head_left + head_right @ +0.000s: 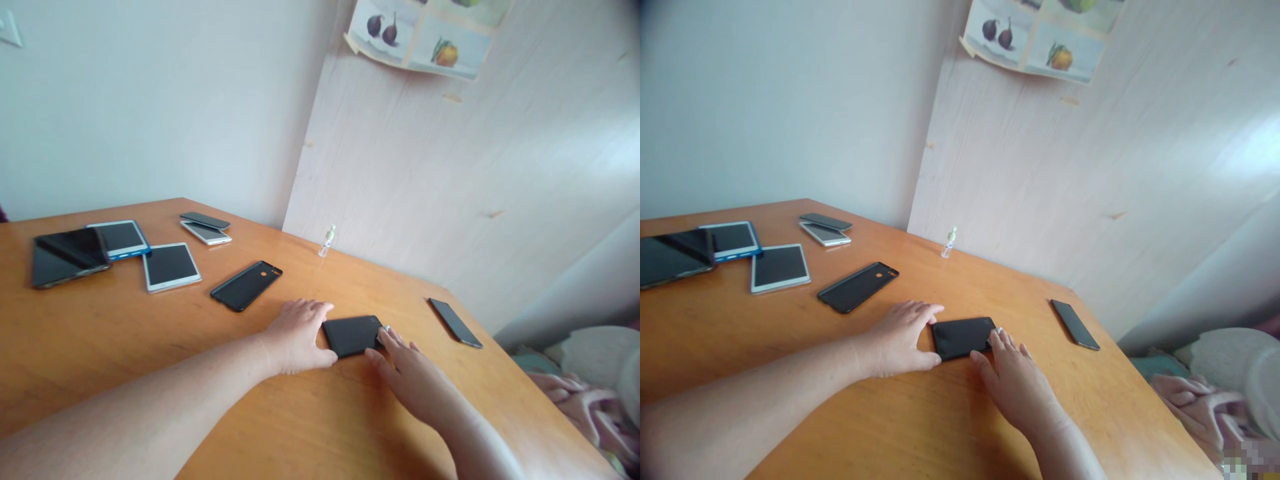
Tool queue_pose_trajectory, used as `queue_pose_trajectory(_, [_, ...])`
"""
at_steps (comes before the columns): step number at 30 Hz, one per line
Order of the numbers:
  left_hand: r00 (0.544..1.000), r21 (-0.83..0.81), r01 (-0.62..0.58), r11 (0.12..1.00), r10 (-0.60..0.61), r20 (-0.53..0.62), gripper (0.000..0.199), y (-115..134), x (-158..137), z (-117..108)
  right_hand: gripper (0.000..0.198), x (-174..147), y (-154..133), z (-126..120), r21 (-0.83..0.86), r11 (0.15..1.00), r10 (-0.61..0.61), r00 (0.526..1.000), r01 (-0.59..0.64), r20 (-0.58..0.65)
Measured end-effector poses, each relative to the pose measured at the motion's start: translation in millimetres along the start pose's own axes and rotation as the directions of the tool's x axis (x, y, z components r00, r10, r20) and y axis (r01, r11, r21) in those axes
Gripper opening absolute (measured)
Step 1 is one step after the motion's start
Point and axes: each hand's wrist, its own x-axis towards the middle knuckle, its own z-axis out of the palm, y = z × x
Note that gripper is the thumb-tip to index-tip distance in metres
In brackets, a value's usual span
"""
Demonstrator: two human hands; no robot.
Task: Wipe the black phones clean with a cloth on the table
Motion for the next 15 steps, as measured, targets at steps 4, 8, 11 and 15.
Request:
queue_pose_trajectory(4, [1.000,0.002,-0.011,1.000,0.011,-0.007,0.072,-0.5,0.4,0.4,0.074,-11.1,-14.0,-3.3,-0.017,0.997,-0.073,0.997,0.074,0.019])
queue_pose_trajectory(8, [0.999,0.026,-0.037,0.999,0.037,-0.023,0.068,-2.2,0.4,1.3,0.068,-29.0,-40.8,-12.7,0.135,0.951,-0.293,0.950,0.278,0.109])
queue_pose_trajectory(11, [0.999,0.036,-0.037,0.999,0.038,-0.020,0.066,-2.6,0.3,0.9,0.062,-25.6,-36.6,-13.7,0.173,0.935,-0.327,0.940,0.308,0.095])
queue_pose_trajectory(15, [1.000,0.026,-0.024,0.999,0.024,0.012,0.067,-0.7,0.2,-2.0,0.060,-5.6,-8.1,-4.5,0.082,0.989,-0.118,0.993,0.121,-0.029])
